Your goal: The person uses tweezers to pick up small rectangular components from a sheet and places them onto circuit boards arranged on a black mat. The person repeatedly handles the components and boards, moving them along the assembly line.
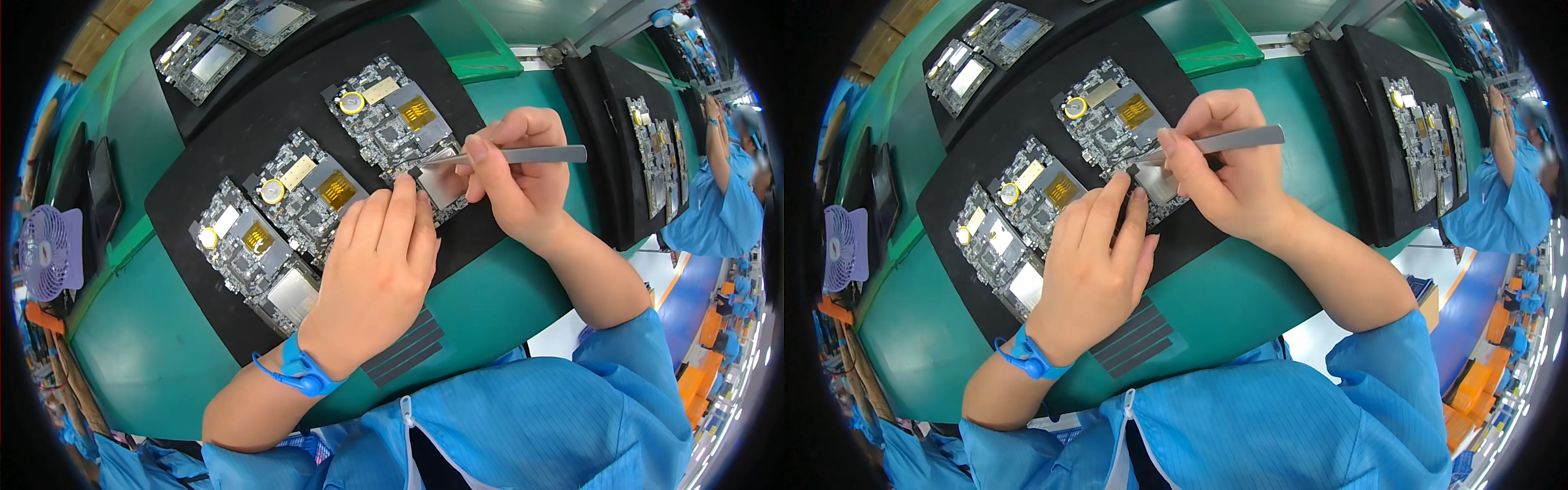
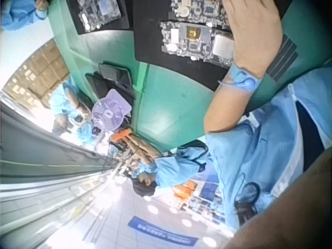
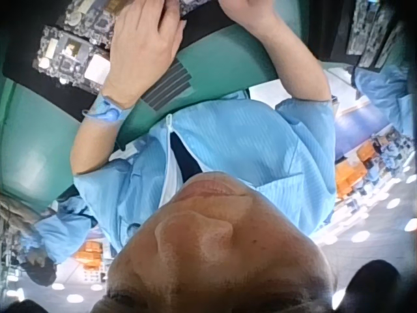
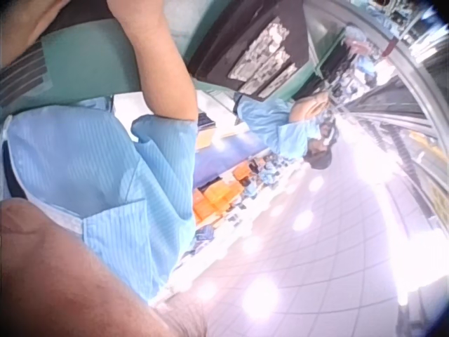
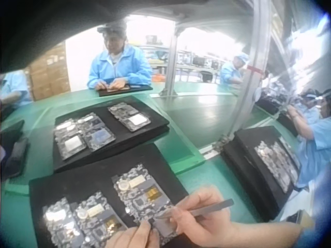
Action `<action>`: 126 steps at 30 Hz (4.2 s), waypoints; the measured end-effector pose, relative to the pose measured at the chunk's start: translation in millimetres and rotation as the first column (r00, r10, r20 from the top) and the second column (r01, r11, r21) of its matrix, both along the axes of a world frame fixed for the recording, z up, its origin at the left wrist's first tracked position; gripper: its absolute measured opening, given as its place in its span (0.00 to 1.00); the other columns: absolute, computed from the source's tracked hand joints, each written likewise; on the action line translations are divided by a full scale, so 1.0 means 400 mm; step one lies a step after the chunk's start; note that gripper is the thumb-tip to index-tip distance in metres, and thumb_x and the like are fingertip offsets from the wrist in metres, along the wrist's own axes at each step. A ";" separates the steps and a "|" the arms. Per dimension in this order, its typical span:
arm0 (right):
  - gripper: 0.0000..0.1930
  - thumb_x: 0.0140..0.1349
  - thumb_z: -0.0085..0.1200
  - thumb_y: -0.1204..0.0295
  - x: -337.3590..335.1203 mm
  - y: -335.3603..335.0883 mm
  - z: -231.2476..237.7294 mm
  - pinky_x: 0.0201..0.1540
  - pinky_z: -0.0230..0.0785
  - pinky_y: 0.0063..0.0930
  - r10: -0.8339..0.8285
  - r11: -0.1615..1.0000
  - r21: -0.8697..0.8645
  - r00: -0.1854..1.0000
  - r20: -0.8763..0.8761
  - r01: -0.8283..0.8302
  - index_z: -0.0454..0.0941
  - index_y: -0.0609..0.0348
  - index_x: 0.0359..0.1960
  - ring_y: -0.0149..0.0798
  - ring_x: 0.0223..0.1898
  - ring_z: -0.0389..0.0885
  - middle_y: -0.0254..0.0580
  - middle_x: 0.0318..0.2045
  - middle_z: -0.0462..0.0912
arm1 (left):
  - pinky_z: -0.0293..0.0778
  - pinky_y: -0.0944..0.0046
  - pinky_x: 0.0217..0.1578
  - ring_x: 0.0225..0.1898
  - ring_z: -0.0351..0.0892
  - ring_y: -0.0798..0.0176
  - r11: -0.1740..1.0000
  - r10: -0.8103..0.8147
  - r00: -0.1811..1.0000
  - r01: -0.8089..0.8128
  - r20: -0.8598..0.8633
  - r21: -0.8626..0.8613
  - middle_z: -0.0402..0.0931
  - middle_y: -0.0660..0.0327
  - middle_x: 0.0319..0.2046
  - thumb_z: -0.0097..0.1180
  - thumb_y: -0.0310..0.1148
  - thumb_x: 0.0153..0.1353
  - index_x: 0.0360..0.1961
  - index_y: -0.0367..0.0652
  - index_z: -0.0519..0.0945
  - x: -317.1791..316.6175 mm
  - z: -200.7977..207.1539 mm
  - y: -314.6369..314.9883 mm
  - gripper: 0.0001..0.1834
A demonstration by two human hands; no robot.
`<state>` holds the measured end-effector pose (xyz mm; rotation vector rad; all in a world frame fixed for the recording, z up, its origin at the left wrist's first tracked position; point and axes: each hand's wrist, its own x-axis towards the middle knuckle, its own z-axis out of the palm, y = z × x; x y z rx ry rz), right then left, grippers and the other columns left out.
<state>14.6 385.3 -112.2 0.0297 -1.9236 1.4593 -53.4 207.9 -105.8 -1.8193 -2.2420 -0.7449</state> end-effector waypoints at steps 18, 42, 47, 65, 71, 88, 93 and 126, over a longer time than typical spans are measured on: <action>0.10 0.57 0.59 0.79 0.003 -0.003 -0.025 0.18 0.63 0.17 -0.022 0.963 0.268 1.000 -0.015 0.026 0.68 0.62 0.34 0.23 0.18 0.73 0.34 0.22 0.76 | 0.70 0.54 0.49 0.47 0.73 0.49 0.998 -0.010 0.988 0.001 -0.153 -0.057 0.73 0.47 0.44 0.60 0.29 0.49 0.47 0.26 0.75 0.008 0.005 -0.003 0.24; 0.11 0.61 0.54 0.81 0.310 -0.187 -0.008 0.19 0.67 0.13 0.201 0.958 -0.271 0.890 0.410 -0.091 0.60 0.61 0.33 0.21 0.18 0.75 0.35 0.21 0.73 | 0.78 0.63 0.36 0.44 0.76 0.54 0.937 -0.331 0.942 0.322 -0.048 -0.136 0.76 0.51 0.41 0.61 0.26 0.49 0.41 0.32 0.80 0.143 -0.003 -0.243 0.16; 0.11 0.61 0.54 0.80 0.304 -0.189 -0.008 0.20 0.67 0.13 0.227 0.939 -0.332 0.886 0.404 -0.089 0.61 0.61 0.34 0.21 0.19 0.75 0.37 0.22 0.75 | 0.78 0.62 0.36 0.44 0.76 0.53 0.928 -0.348 0.936 0.335 -0.056 -0.162 0.76 0.51 0.41 0.59 0.26 0.49 0.41 0.32 0.80 0.141 0.005 -0.240 0.16; 0.12 0.63 0.48 0.81 0.206 -0.149 0.058 0.13 0.65 0.15 0.366 0.775 -0.611 0.903 0.225 -0.162 0.56 0.58 0.38 0.27 0.14 0.75 0.47 0.23 0.78 | 0.77 0.62 0.38 0.42 0.78 0.53 0.940 -0.324 0.945 0.326 0.028 -0.101 0.77 0.51 0.40 0.60 0.26 0.49 0.39 0.33 0.80 0.125 0.009 -0.249 0.14; 0.08 0.67 0.48 0.71 -0.034 -0.126 0.080 0.17 0.65 0.18 0.306 0.886 -0.453 0.862 0.404 -0.103 0.62 0.57 0.34 0.25 0.11 0.68 0.44 0.20 0.78 | 0.76 0.62 0.37 0.40 0.77 0.54 0.994 0.102 0.992 -0.105 -0.078 -0.032 0.76 0.51 0.38 0.62 0.28 0.44 0.37 0.29 0.81 0.022 0.051 -0.219 0.17; 0.10 0.65 0.53 0.73 -0.050 -0.146 0.039 0.17 0.69 0.14 0.336 0.871 -0.471 0.868 0.365 -0.139 0.62 0.59 0.36 0.25 0.15 0.76 0.40 0.20 0.78 | 0.77 0.61 0.34 0.39 0.78 0.53 0.995 0.086 0.979 -0.074 -0.183 0.072 0.77 0.50 0.37 0.65 0.26 0.38 0.36 0.31 0.81 0.000 -0.016 -0.215 0.19; 0.10 0.65 0.53 0.73 -0.051 -0.148 0.040 0.17 0.68 0.13 0.343 0.871 -0.467 0.865 0.365 -0.148 0.62 0.59 0.36 0.25 0.15 0.76 0.39 0.20 0.77 | 0.76 0.61 0.33 0.38 0.78 0.53 0.997 0.073 0.977 -0.065 -0.201 0.047 0.77 0.49 0.37 0.65 0.26 0.38 0.36 0.30 0.81 0.000 -0.012 -0.215 0.19; 0.10 0.59 0.56 0.81 -0.024 -0.158 0.001 0.18 0.67 0.16 0.156 0.974 0.145 0.977 0.145 -0.177 0.65 0.62 0.32 0.25 0.17 0.75 0.39 0.20 0.76 | 0.73 0.58 0.41 0.42 0.76 0.51 0.998 0.036 0.998 -0.039 0.057 0.050 0.75 0.49 0.45 0.63 0.24 0.38 0.34 0.30 0.78 -0.015 -0.012 -0.202 0.18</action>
